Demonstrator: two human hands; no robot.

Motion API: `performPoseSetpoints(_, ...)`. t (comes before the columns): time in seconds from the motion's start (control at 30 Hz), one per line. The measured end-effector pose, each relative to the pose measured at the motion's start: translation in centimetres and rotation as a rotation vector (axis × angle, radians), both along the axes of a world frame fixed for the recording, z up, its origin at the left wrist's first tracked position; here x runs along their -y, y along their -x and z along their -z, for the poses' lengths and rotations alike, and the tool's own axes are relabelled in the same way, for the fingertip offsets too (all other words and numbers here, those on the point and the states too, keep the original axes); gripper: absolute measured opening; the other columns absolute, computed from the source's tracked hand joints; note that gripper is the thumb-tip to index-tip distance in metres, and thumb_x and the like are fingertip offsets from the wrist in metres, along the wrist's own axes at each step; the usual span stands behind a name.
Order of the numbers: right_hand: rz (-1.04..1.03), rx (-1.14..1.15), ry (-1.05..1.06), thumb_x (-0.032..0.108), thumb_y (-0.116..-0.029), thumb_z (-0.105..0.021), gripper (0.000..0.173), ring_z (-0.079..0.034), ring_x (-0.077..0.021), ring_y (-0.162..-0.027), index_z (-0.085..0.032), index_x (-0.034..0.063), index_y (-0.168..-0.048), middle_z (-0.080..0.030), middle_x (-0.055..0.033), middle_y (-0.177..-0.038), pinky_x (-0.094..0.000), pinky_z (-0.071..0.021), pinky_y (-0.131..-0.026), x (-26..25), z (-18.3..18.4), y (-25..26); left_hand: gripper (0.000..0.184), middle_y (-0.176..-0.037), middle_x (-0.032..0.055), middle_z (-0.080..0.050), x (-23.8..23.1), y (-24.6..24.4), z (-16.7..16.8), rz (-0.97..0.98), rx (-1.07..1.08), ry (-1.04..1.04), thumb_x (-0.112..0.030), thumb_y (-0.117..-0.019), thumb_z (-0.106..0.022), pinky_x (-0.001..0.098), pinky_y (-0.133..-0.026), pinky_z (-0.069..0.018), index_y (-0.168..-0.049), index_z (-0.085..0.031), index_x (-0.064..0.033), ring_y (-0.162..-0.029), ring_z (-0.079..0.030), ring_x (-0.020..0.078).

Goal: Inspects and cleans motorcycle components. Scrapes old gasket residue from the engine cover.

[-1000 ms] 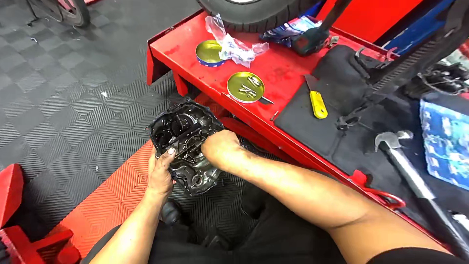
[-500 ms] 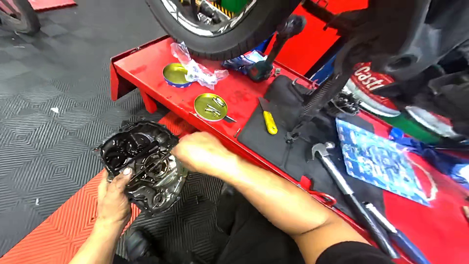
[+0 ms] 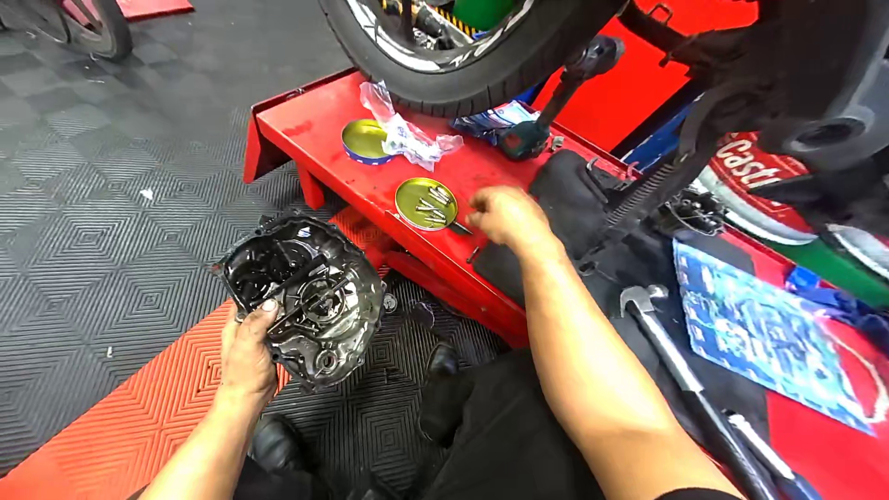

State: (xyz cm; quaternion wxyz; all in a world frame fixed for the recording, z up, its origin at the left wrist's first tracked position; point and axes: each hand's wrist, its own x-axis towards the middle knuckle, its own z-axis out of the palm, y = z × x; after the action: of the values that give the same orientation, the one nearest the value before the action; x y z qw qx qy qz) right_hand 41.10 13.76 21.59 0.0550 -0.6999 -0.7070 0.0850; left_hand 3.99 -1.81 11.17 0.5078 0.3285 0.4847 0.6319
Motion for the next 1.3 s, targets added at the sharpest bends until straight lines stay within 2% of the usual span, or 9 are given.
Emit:
performPoseSetpoints(0.1, 0.081, 0.09, 0.151, 0.037, -0.0918, -0.073, 0.02, -0.07, -0.037, -0.098, -0.078, 0.0194, -0.1, -0.074, -0.0128, -0.1, -0.0682, -0.0538, -0.079, -0.1, 2.0, -0.3, 0.022, -0.094, -0.0037, -0.073, 0.0, -0.3, -0.4, -0.007, -0.001, 0.034, -0.024, -0.1024, -0.05, 0.0275, -0.074, -0.0624, -0.12, -0.061, -0.0161, -0.083, -0.072, 0.0057)
performPoseSetpoints(0.27, 0.073, 0.176, 0.203, 0.039, -0.0926, -0.066, 0.028, -0.069, -0.0372, -0.089, -0.072, 0.0127, -0.084, -0.071, -0.0146, -0.09, -0.0649, -0.0524, -0.07, -0.3, 1.5, 0.1, 0.026, -0.096, -0.003, -0.073, 0.0, 0.0, -0.4, -0.01, -0.015, 0.025, -0.024, -0.1007, -0.052, 0.0283, -0.075, -0.0627, -0.124, -0.058, -0.015, -0.084, -0.072, 0.0064)
performPoseSetpoints(0.43, -0.111, 0.239, 0.32, 0.034, -0.0876, -0.076, 0.018, -0.069, -0.0354, -0.088, -0.076, 0.016, -0.089, -0.072, -0.0118, -0.088, -0.0668, -0.0533, -0.073, 1.6, 0.2, 0.7, 0.028, -0.097, -0.0033, -0.072, 0.0, 0.2, -0.6, -0.029, -0.007, 0.028, -0.022, -0.1012, -0.051, 0.0276, -0.075, -0.0624, -0.127, -0.058, -0.0151, -0.085, -0.072, 0.0063)
performPoseSetpoints(0.57, -0.108, 0.284, 0.399, 0.032, -0.0866, -0.076, 0.015, -0.069, -0.0327, -0.087, -0.075, 0.0169, -0.089, -0.072, -0.0101, -0.088, -0.0635, -0.0537, -0.073, 1.7, 0.7, 1.6, 0.024, -0.094, -0.002, -0.073, -0.1, 0.3, -0.7, -0.041, 0.028, 0.031, -0.024, -0.1018, -0.051, 0.0288, -0.073, -0.0628, -0.121, -0.062, -0.0148, -0.082, -0.072, 0.0074)
performPoseSetpoints(0.77, -0.227, 0.267, 0.387, 0.026, -0.0908, -0.076, 0.01, -0.068, -0.0292, -0.087, -0.077, 0.0165, -0.087, -0.072, -0.0079, -0.086, -0.06, -0.0537, -0.078, 1.4, 0.5, 1.0, 0.032, -0.105, 0.0039, -0.073, -0.4, 0.7, -0.6, -0.062, 0.053, 0.017, -0.019, -0.1005, -0.053, 0.0343, -0.081, -0.0628, -0.132, -0.057, -0.0113, -0.092, -0.073, 0.012)
performPoseSetpoints(0.93, -0.259, 0.049, 0.374, 0.021, -0.0958, -0.074, 0.01, -0.067, -0.0252, -0.081, -0.077, 0.0129, -0.09, -0.071, -0.0078, -0.085, -0.0549, -0.0539, -0.076, 1.2, 0.4, -0.1, 0.026, -0.102, 0.0041, -0.073, -0.3, 0.8, -0.6, -0.066, 0.137, 0.055, -0.023, -0.103, -0.052, 0.0357, -0.08, -0.0632, -0.124, -0.06, -0.0117, -0.09, -0.073, 0.0133)
performPoseSetpoints(1.03, -0.233, 0.013, 0.335, 0.02, -0.0976, -0.072, 0.01, -0.068, -0.0263, -0.084, -0.076, 0.0113, -0.094, -0.072, -0.0089, -0.087, -0.0568, -0.0539, -0.08, 0.9, -0.4, 0.3, 0.022, -0.095, 0.0031, -0.073, -0.2, 0.8, -0.5, -0.058, 0.141, 0.032, -0.026, -0.1, -0.053, 0.0349, -0.076, -0.0632, -0.116, -0.062, -0.013, -0.085, -0.073, 0.0123)
performPoseSetpoints(1.13, -0.232, 0.032, 0.346, 0.02, -0.0965, -0.073, 0.008, -0.068, -0.027, -0.087, -0.077, 0.0127, -0.095, -0.072, -0.0091, -0.089, -0.0577, -0.0533, -0.082, 0.6, -0.9, 0.1, 0.021, -0.092, -0.0007, -0.073, 0.5, 0.8, -0.9, -0.017, 0.093, 0.024, -0.031, -0.1027, -0.052, 0.0303, -0.073, -0.0626, -0.113, -0.064, -0.0174, -0.081, -0.072, 0.0087)
performPoseSetpoints(1.3, -0.235, 0.007, 0.455, 0.02, -0.092, -0.079, 0.004, -0.069, -0.0236, -0.084, -0.079, 0.016, -0.092, -0.074, -0.0056, -0.086, -0.0562, -0.0542, -0.081, 1.0, 0.1, -1.1, 0.019, -0.088, -0.0025, -0.075, 0.7, 0.7, -0.7, 0.029, 0.132, -0.065, -0.034, -0.0991, -0.056, 0.0286, -0.07, -0.0626, -0.104, -0.069, -0.0209, -0.078, -0.073, 0.0066)
